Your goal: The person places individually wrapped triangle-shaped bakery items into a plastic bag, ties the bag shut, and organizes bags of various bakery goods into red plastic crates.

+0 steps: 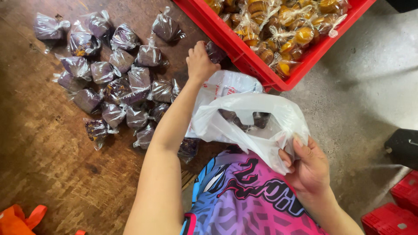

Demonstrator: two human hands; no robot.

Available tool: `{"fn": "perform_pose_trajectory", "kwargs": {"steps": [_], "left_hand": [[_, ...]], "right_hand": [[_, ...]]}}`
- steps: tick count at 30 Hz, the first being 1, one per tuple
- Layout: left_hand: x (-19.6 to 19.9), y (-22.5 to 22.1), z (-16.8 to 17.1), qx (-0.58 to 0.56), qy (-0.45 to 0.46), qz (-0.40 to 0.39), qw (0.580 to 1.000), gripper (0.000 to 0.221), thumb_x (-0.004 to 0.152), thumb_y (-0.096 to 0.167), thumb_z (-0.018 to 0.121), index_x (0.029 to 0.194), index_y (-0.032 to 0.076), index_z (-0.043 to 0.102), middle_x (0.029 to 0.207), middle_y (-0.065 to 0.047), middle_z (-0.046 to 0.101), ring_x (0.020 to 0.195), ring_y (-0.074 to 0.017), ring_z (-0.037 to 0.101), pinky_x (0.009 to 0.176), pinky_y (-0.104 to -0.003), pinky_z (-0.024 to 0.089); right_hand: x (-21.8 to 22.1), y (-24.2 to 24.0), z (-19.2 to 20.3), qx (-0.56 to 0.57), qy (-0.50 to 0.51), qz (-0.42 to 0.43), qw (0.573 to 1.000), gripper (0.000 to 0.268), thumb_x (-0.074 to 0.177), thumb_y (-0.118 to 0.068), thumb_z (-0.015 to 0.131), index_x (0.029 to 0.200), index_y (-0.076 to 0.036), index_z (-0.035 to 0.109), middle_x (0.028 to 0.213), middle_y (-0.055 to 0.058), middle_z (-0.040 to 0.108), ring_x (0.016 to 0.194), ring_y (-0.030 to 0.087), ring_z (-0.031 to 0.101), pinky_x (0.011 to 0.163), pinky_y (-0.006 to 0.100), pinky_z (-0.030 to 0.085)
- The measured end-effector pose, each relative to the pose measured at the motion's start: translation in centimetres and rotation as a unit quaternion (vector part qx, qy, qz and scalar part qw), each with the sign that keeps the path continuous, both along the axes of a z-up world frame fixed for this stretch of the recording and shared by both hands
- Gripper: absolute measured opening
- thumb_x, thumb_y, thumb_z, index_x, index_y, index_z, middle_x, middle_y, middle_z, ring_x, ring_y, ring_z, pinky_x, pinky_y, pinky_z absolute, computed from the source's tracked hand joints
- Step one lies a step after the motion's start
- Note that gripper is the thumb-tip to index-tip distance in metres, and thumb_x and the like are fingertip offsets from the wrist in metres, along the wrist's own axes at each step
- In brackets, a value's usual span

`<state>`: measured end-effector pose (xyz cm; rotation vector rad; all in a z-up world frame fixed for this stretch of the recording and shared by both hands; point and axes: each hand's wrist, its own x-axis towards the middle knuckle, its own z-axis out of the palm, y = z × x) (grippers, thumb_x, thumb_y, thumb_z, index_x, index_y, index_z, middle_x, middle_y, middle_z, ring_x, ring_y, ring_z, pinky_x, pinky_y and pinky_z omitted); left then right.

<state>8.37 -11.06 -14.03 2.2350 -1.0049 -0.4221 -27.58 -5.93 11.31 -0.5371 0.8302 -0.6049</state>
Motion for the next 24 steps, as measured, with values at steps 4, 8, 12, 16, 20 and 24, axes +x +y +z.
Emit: {"fn": "perform_pose_trajectory", "kwargs": {"steps": [4,8,12,16,20,24], "left_hand": [[4.2,1.4,-0.9,-0.116,-0.047,0.042,0.991,0.09,0.058,0.018,0.091,0.136,0.008,0.046,0.126,-0.011,0.058,0.115,-0.0345,0.054,0.097,-0.047,0.045],[11.9,1.8,-1.2,-0.181,-0.137,0.082,0.971,0.095,0.065,0.028,0.101,0.141,0.009,0.047,0.131,-0.01,0.057,0.122,-0.0341,0.052,0.103,-0.049,0.045],[17.0,1.9,-1.4,0.025,-0.103,0.137,0.985,0.092,0.067,0.052,0.101,0.134,0.014,0.052,0.139,-0.014,0.051,0.13,-0.0385,0.042,0.101,-0.054,0.041],[16.6,-0.2,-2.3,0.078,-0.211,0.123,0.967,0.128,0.038,0.067,0.101,0.134,0.0,0.049,0.139,-0.024,0.053,0.133,-0.0475,0.043,0.102,-0.068,0.038],[11.9,0.1,-2.4,0.06,-0.159,0.139,0.976,0.104,0.056,0.045,0.099,0.134,0.002,0.046,0.124,-0.013,0.057,0.124,-0.0352,0.051,0.112,-0.062,0.032],[9.5,3.9,1.1,-0.067,-0.039,0.161,0.984,0.086,0.071,0.037,0.093,0.139,0.005,0.051,0.132,-0.012,0.058,0.123,-0.0352,0.056,0.107,-0.047,0.048]], "right_hand": [[0.0,-0.5,0.1,-0.014,-0.011,-0.008,1.0,0.031,0.102,-0.018,0.063,0.125,0.003,0.061,0.108,0.014,0.067,0.066,0.015,0.051,0.052,0.024,0.039],[0.7,-0.7,0.2,-0.004,-0.004,-0.013,1.0,0.032,0.103,-0.018,0.062,0.127,0.002,0.06,0.108,0.012,0.066,0.068,0.015,0.052,0.055,0.024,0.04],[1.8,-0.5,0.1,0.007,0.002,0.004,1.0,0.032,0.102,-0.018,0.06,0.127,0.002,0.06,0.108,0.012,0.067,0.066,0.013,0.05,0.053,0.023,0.039],[2.0,-0.5,-0.1,0.002,-0.008,0.017,1.0,0.029,0.104,-0.017,0.06,0.126,0.002,0.06,0.108,0.011,0.067,0.067,0.013,0.049,0.055,0.024,0.039],[1.5,-0.9,-0.1,-0.001,-0.024,0.022,0.999,0.028,0.107,-0.017,0.06,0.126,0.004,0.06,0.106,0.011,0.066,0.068,0.014,0.049,0.056,0.025,0.039],[1.4,-1.2,0.3,0.006,-0.013,0.021,1.0,0.031,0.104,-0.018,0.06,0.125,0.004,0.06,0.107,0.011,0.066,0.067,0.012,0.048,0.054,0.025,0.038]]}}
